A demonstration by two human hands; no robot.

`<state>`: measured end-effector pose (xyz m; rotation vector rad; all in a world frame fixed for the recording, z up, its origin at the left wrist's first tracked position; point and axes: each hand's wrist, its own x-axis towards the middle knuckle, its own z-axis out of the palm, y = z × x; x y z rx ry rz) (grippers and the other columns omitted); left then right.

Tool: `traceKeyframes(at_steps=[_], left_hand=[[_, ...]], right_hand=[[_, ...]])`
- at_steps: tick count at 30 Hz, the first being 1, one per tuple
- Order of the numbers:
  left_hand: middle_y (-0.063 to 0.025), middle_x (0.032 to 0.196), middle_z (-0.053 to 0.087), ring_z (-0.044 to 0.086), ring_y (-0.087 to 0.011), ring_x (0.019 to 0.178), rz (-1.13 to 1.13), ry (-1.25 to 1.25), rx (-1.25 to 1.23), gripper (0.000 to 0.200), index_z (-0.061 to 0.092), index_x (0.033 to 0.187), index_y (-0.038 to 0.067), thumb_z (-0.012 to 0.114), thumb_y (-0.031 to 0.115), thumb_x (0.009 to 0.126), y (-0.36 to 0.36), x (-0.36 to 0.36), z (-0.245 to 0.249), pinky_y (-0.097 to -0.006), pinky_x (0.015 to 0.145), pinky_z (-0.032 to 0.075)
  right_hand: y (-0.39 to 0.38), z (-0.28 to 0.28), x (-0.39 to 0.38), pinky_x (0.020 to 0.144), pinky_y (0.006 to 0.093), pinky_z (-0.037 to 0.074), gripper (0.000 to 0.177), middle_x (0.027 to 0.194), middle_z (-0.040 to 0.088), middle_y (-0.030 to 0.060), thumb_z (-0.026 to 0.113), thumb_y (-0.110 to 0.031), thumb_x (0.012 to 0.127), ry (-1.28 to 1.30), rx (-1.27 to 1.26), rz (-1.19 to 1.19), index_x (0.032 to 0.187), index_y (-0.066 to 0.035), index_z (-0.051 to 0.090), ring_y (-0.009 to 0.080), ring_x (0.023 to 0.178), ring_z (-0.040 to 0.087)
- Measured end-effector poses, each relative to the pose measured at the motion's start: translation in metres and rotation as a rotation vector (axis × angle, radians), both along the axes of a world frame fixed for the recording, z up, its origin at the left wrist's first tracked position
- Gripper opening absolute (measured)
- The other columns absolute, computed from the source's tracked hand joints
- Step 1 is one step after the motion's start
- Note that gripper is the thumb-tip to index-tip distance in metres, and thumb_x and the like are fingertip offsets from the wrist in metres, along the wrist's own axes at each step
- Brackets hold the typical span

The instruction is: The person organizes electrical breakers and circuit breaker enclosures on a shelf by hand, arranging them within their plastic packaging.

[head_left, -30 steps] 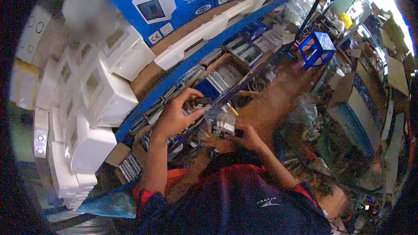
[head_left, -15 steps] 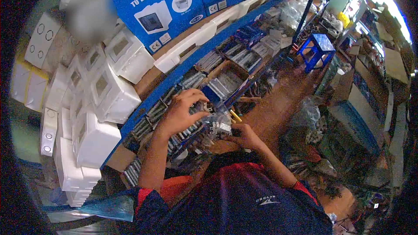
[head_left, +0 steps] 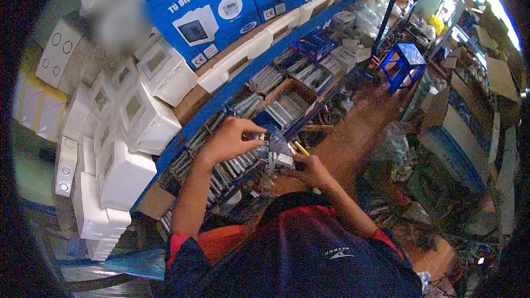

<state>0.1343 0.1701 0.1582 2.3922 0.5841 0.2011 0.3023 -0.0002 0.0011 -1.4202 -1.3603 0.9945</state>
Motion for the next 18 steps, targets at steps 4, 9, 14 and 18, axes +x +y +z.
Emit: traceKeyframes(at_steps=[4,9,14,18], left_hand=[[-0.0102,0.084,0.066,0.062,-0.0206,0.075,0.024,-0.011,-0.105,0.027,0.07,0.094,0.006,0.074,0.02,0.071,0.002,0.007,0.001,-0.0312,0.069,0.048],[-0.0092,0.084,0.062,0.06,-0.0224,0.078,-0.007,-0.088,0.05,0.026,0.07,0.091,0.005,0.075,0.021,0.071,-0.001,0.01,-0.011,-0.0308,0.07,0.047],[-0.0095,0.089,0.061,0.061,-0.0229,0.083,0.0,-0.081,0.033,0.031,0.068,0.095,0.005,0.076,0.021,0.07,-0.003,0.01,-0.008,-0.0316,0.074,0.047],[-0.0125,0.093,0.064,0.063,-0.0266,0.085,0.082,-0.065,-0.181,0.032,0.067,0.097,0.007,0.074,0.024,0.071,-0.004,0.004,-0.014,-0.0337,0.076,0.048]], right_hand=[[0.001,0.002,0.001,0.07,0.0336,0.047,0.032,0.088,0.067,0.0144,0.075,-0.017,0.072,-0.066,-0.021,-0.04,0.099,-0.002,0.064,0.0161,0.079,0.063],[0.005,0.012,0.011,0.081,0.0335,0.047,0.034,0.098,0.067,0.0138,0.07,-0.009,0.073,-0.144,-0.11,0.029,0.105,-0.002,0.063,0.025,0.09,0.064],[0.004,0.02,0.009,0.08,0.0329,0.047,0.033,0.097,0.067,0.0126,0.069,-0.007,0.073,-0.036,-0.095,0.036,0.104,-0.001,0.064,0.0221,0.088,0.063],[0.005,0.01,0.004,0.08,0.0329,0.047,0.033,0.097,0.067,0.0132,0.07,-0.008,0.073,0.025,-0.115,0.058,0.104,-0.001,0.064,0.0217,0.088,0.062]])
